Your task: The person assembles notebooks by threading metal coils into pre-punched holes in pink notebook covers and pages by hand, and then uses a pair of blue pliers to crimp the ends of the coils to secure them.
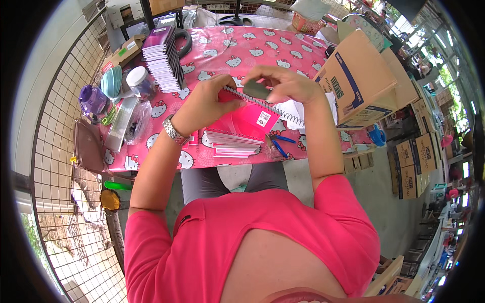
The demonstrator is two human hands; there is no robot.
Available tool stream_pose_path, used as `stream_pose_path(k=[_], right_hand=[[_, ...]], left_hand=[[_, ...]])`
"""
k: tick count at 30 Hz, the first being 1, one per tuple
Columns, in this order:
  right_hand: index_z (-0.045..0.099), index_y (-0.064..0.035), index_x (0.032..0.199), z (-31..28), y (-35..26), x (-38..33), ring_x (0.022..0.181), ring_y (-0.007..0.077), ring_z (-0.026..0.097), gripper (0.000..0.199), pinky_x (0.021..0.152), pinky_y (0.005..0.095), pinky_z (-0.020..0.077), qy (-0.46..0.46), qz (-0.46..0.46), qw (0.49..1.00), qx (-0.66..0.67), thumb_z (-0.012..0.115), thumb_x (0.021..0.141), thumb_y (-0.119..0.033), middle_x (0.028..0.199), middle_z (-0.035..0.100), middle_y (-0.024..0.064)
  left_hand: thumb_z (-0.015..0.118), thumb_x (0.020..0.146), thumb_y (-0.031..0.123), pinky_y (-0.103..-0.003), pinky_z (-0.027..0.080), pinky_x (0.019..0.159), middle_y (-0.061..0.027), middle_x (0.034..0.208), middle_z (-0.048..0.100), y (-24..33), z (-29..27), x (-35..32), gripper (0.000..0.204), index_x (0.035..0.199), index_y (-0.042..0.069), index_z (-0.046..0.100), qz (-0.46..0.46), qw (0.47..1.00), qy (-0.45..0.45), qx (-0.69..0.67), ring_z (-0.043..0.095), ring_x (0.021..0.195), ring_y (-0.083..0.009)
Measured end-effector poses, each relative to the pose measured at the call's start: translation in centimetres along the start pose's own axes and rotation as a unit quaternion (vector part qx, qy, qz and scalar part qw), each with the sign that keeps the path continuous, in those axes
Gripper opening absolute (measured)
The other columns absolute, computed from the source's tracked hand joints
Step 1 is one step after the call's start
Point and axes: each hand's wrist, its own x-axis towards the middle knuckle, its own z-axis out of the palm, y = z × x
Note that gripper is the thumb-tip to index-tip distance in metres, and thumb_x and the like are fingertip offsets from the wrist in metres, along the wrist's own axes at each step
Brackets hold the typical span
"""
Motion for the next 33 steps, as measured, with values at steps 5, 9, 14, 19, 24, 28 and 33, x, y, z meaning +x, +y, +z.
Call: stream_pose_path(k=[5, 9, 14, 19, 24, 28, 33], right_hand=[[0.058, 0.0006, 0.124, -4.5, 19.3, -5.2, 0.099, 0.0281, 0.063, 0.068, 0.088, 0.0385, 0.0505, 0.364, 0.208, 0.898, -0.131, 0.081, 0.073, -0.037, 0.104, 0.065, 0.0161], [0.055, -0.0031, 0.127, 3.0, 29.5, -9.5, 0.124, 0.0421, 0.047, 0.069, 0.106, 0.0504, 0.0351, 0.273, 0.297, 0.793, -0.456, 0.072, 0.078, -0.048, 0.128, 0.055, 0.0222], [0.052, -0.0052, 0.133, 12.6, 25.8, -14.1, 0.113, 0.0387, 0.052, 0.061, 0.098, 0.0514, 0.0390, 0.377, 0.144, 0.678, -0.614, 0.068, 0.086, -0.040, 0.120, 0.056, 0.0181], [0.052, -0.0023, 0.132, 13.9, 25.0, -17.8, 0.110, 0.0362, 0.052, 0.057, 0.097, 0.0477, 0.0393, 0.419, 0.280, 0.730, -0.461, 0.068, 0.088, -0.035, 0.116, 0.056, 0.0173], [0.053, 0.0006, 0.131, 13.4, 14.7, -12.8, 0.104, 0.0269, 0.055, 0.053, 0.093, 0.0379, 0.0429, 0.620, 0.064, 0.730, -0.279, 0.072, 0.084, -0.014, 0.108, 0.056, 0.0139], [0.056, 0.0003, 0.127, 13.9, 1.9, -7.1, 0.100, 0.0268, 0.056, 0.053, 0.092, 0.0383, 0.0443, 0.530, -0.140, 0.765, -0.339, 0.074, 0.079, -0.014, 0.107, 0.058, 0.0123], [0.059, -0.0001, 0.122, 14.8, -0.7, -2.4, 0.097, 0.0305, 0.057, 0.053, 0.087, 0.0418, 0.0460, 0.429, -0.095, 0.799, -0.411, 0.076, 0.076, -0.019, 0.105, 0.057, 0.0131]], left_hand=[[0.076, 0.084, 0.014, -0.026, 0.045, 0.057, -0.0047, 0.078, 0.059, 0.3, 1.5, 1.4, 0.027, 0.101, -0.001, 0.061, 0.008, 0.998, 0.057, -0.004, 0.052, 0.066, -0.0077], [0.067, 0.093, 0.013, -0.024, 0.049, 0.056, -0.0027, 0.079, 0.059, -1.8, 1.8, 0.0, 0.019, 0.102, -0.003, 0.062, -0.092, 0.977, 0.111, -0.156, 0.056, 0.068, -0.0073], [0.061, 0.098, 0.015, -0.024, 0.054, 0.059, -0.0025, 0.081, 0.059, -1.0, 0.0, -1.2, 0.020, 0.103, -0.004, 0.061, -0.158, 0.974, 0.083, -0.139, 0.061, 0.071, -0.0085], [0.060, 0.099, 0.020, -0.023, 0.053, 0.056, -0.0016, 0.080, 0.057, -1.2, 1.0, -0.6, 0.025, 0.101, -0.004, 0.062, -0.079, 0.981, 0.094, -0.151, 0.063, 0.069, -0.0083], [0.062, 0.097, 0.017, -0.022, 0.054, 0.058, -0.0001, 0.079, 0.056, -1.7, 0.5, -0.7, 0.023, 0.107, -0.003, 0.060, -0.159, 0.974, 0.054, -0.149, 0.062, 0.068, -0.0081], [0.064, 0.095, 0.013, -0.023, 0.055, 0.057, -0.0011, 0.078, 0.060, -1.7, 1.8, -1.2, 0.020, 0.105, -0.003, 0.061, -0.106, 0.968, 0.118, -0.193, 0.063, 0.064, -0.0095], [0.067, 0.093, 0.013, -0.024, 0.055, 0.055, -0.0050, 0.079, 0.067, -2.0, 2.0, -1.3, 0.017, 0.097, -0.003, 0.063, -0.133, 0.959, 0.121, -0.217, 0.067, 0.065, -0.0105]])
